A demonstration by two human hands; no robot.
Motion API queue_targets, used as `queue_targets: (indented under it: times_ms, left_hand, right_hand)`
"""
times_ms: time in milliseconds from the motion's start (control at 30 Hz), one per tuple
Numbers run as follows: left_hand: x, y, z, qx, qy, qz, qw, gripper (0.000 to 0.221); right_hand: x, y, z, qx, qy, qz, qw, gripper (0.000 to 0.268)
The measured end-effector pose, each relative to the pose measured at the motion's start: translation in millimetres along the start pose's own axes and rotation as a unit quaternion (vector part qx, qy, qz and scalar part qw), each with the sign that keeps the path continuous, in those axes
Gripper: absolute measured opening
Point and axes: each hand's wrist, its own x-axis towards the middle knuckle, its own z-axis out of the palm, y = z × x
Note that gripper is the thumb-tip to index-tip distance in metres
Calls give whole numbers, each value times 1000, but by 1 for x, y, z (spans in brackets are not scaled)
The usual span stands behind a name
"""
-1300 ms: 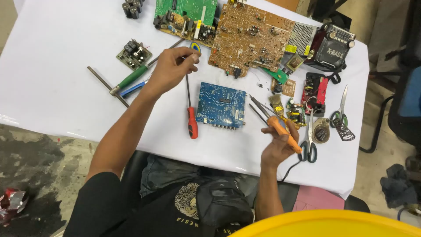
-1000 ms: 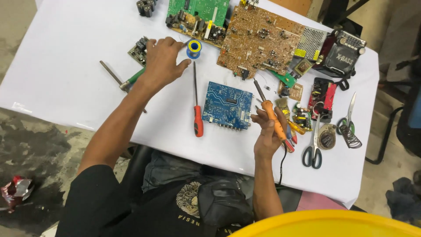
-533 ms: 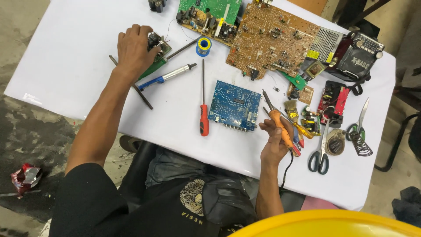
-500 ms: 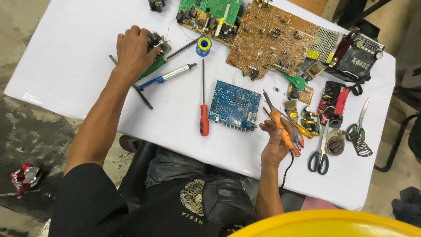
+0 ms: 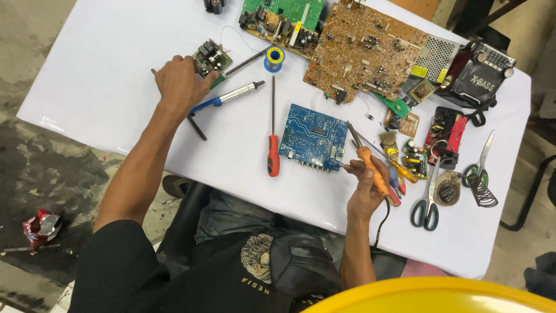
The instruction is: Soldering electronic components onto a blue circuit board using a soldering iron and solder wire at a repair bench.
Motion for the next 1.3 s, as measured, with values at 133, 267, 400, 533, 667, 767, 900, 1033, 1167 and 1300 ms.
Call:
queue_targets:
  times_ms: [133,267,400,533,667,767,900,1033,1167,1300]
  left_hand:
    - [-3,-2,5,-65,24,-47,996,46]
    - [-8,7,-24,-52,21,-56,997,65]
    - [0,-9,-5,-109,-18,-4,994,28]
    - [-5,-3,-17,-213,-2,14,977,17]
    - [-24,61,-56,-631,-33,-49,774,18]
    - [-44,122,-47,-779,-53,-96,617,22]
    - [-72,180,-18,-852,-207,-145,458,26]
    - [-86,206,-8,-876,-250,-138,388,30]
    - [-81,211,7,-885,-176,-155,403,19]
    - [-75,204,20,-869,-137,-136,456,15]
  right_hand:
    - [-2,-6,4,-15,-6,3,1000,39]
    - [1,-6,3,-30,-11,-9,999,34]
    - [2,-7,5,-38,-17,-18,999,32]
    - [4,3,0,-31,-10,-19,999,31]
    - [14,30,6,111,3,-34,993,28]
    - [32,17,51,107,-19,-98,989,21]
    - [54,10,103,89,-57,-135,985,34]
    - [59,32,111,112,-125,-104,980,44]
    - [52,27,99,120,-117,22,986,28]
    - [52,12,87,139,-126,70,980,30]
